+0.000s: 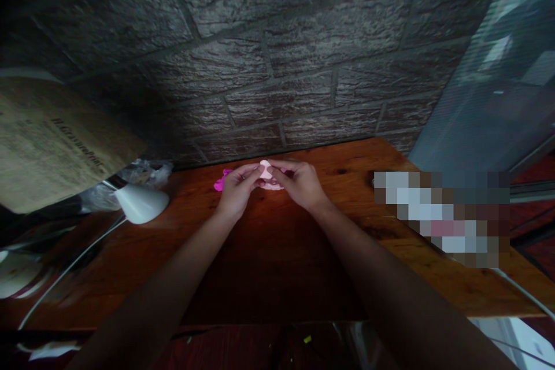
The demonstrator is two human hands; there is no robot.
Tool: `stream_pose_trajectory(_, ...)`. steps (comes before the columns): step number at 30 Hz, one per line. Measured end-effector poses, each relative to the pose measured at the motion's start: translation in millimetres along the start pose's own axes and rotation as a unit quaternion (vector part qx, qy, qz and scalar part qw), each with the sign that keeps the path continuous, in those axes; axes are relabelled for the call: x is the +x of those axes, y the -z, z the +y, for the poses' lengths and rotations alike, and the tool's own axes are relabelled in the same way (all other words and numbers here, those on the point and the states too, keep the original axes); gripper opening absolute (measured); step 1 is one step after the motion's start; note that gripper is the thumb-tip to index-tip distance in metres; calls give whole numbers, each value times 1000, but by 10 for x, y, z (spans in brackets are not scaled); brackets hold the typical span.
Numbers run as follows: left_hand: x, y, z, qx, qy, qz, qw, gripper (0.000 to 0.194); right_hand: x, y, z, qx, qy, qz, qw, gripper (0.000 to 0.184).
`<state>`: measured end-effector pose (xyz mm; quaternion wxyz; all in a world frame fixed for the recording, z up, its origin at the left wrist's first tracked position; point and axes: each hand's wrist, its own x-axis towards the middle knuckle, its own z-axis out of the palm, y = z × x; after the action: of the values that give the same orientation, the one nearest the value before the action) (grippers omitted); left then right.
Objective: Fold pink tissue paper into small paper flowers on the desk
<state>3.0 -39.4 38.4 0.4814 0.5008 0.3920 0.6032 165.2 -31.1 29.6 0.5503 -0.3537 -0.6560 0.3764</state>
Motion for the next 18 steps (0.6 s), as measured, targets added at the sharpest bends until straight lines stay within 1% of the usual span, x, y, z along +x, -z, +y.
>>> stream_pose_trajectory(3, 2, 9, -4, 9, -7, 1, 1000, 31, -4, -7, -8, -1, 0, -9, 1000, 27)
stream_pose_trajectory(8, 6, 5, 5, 1, -5, 0, 1000, 31, 20, -19, -10, 70, -35, -11, 997, 38)
stream_pose_trajectory(12, 6, -10, 6, -21, 10, -8, 1000, 33, 46, 14, -58, 100, -67, -16, 993, 42)
stream_pose_trajectory(15, 4, -14, 1, -38, 29, -18, 999, 36, 61, 35, -87, 115, -85, 0, 990, 43)
stream_pose_trajectory(18, -9, -8, -1, -31, 58, -52, 996, 33, 71, 36, -90, 133, -95, 28, 986, 39)
